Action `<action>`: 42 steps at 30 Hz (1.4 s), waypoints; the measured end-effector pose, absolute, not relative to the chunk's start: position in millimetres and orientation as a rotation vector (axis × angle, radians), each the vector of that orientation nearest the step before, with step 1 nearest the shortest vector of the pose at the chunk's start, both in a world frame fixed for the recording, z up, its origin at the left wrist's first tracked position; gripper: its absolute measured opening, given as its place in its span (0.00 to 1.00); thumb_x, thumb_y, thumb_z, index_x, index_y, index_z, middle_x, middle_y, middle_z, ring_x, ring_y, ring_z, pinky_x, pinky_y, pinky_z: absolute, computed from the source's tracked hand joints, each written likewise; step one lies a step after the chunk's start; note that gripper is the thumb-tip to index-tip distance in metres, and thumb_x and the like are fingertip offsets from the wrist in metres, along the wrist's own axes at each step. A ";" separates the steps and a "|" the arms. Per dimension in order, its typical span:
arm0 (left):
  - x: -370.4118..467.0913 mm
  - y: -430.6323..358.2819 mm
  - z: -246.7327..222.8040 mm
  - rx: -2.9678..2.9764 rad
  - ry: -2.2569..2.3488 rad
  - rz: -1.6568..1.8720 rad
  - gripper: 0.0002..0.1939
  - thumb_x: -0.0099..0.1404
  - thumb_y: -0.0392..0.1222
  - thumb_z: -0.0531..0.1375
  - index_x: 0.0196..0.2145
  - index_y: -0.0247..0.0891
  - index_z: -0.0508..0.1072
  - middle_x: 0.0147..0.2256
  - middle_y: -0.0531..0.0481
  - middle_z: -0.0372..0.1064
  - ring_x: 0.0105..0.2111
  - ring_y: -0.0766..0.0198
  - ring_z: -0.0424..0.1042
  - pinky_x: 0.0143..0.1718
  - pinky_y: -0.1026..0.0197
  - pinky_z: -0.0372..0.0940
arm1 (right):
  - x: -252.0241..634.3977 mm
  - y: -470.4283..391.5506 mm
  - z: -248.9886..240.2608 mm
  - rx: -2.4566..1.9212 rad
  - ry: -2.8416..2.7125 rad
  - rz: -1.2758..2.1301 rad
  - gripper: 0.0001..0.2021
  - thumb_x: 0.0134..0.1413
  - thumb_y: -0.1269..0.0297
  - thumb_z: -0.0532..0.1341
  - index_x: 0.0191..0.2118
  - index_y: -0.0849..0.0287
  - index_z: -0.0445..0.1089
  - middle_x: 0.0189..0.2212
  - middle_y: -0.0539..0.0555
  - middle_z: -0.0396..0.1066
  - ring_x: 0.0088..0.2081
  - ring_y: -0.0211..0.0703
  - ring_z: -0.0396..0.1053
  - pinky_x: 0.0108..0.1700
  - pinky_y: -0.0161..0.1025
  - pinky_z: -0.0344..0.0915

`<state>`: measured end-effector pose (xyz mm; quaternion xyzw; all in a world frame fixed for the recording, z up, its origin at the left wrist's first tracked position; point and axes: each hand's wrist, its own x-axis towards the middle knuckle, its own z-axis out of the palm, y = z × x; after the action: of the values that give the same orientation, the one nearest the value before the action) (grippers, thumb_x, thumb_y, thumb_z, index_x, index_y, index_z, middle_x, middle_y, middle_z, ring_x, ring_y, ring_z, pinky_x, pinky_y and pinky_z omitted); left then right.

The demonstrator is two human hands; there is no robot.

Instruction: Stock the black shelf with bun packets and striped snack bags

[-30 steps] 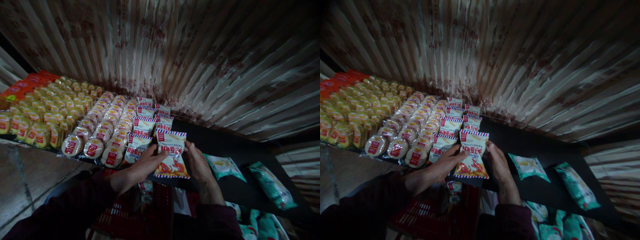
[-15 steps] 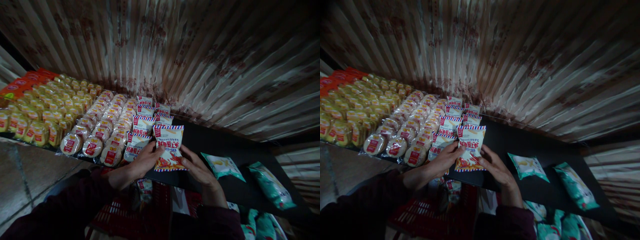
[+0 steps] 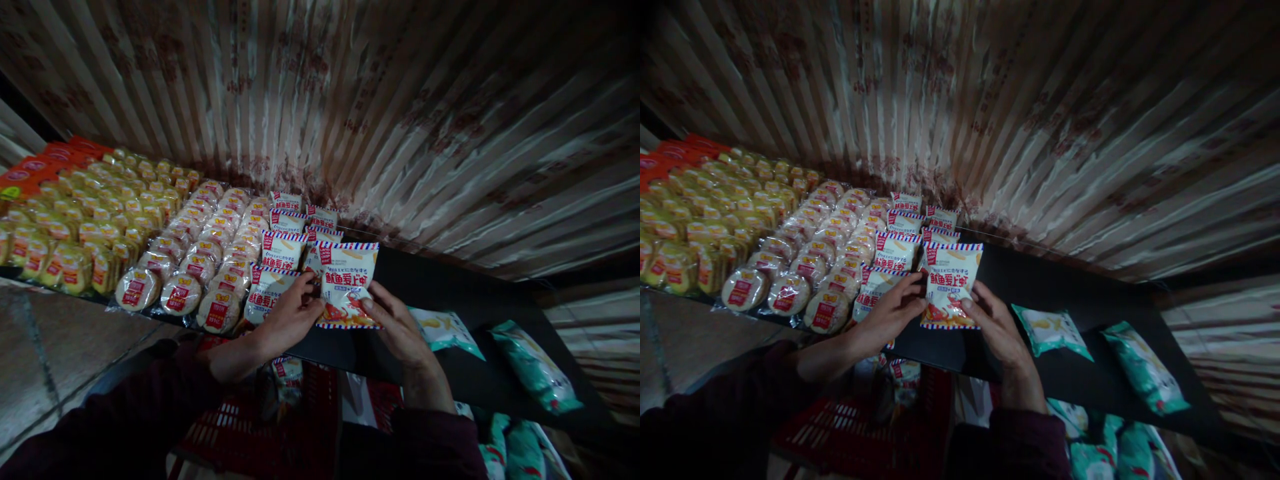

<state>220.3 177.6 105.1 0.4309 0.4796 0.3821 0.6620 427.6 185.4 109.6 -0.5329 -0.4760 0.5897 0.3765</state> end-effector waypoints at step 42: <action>218.8 132.8 112.4 0.623 0.676 0.780 0.37 0.53 0.57 0.68 0.55 0.37 0.65 0.47 0.42 0.71 0.47 0.53 0.70 0.51 0.51 0.61 | 435.4 170.0 114.4 -1.278 -1.503 1.507 0.18 0.48 0.53 0.68 0.45 0.52 0.78 0.30 0.52 0.75 0.31 0.40 0.70 0.34 0.35 0.68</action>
<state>218.8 132.8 112.4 0.2929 0.3177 0.3667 0.8239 435.4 170.0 114.4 -0.4871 -0.5729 0.5743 0.3237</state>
